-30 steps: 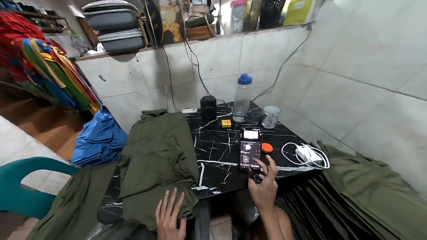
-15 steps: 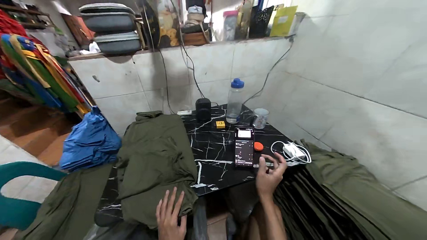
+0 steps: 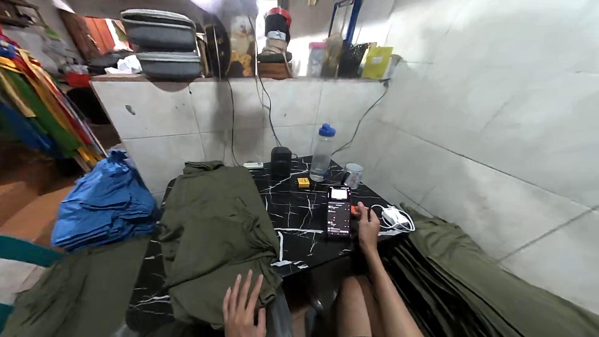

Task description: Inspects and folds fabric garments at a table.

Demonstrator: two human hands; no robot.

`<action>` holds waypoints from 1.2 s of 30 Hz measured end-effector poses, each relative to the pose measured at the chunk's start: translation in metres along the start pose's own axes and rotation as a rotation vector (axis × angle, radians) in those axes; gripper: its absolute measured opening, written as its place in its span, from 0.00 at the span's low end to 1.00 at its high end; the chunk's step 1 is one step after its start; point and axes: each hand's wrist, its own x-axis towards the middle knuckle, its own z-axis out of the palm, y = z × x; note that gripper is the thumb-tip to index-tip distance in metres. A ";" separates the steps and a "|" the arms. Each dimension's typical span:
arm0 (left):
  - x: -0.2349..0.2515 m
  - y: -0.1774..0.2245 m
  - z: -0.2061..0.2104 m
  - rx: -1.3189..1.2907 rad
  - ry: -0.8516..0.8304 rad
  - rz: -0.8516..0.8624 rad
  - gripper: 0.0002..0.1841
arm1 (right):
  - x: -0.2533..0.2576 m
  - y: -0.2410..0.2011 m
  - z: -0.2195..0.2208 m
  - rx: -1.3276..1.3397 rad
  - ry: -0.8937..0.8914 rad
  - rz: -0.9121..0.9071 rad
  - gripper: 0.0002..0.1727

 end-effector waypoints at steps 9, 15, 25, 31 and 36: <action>-0.002 -0.002 0.001 -0.040 -0.026 -0.012 0.29 | 0.010 -0.038 0.007 -0.257 -0.002 -0.070 0.37; -0.001 -0.001 -0.003 -0.079 -0.033 -0.019 0.30 | 0.009 -0.040 0.010 -0.184 -0.003 -0.022 0.30; -0.005 -0.004 -0.002 -0.067 -0.005 -0.034 0.28 | -0.010 -0.011 0.004 0.061 -0.129 0.209 0.33; -0.003 -0.005 -0.008 -0.087 0.040 -0.040 0.24 | -0.014 -0.012 0.000 0.111 -0.174 0.197 0.32; -0.005 -0.012 -0.012 -0.070 0.093 -0.036 0.21 | -0.016 -0.006 -0.002 0.179 -0.194 0.183 0.24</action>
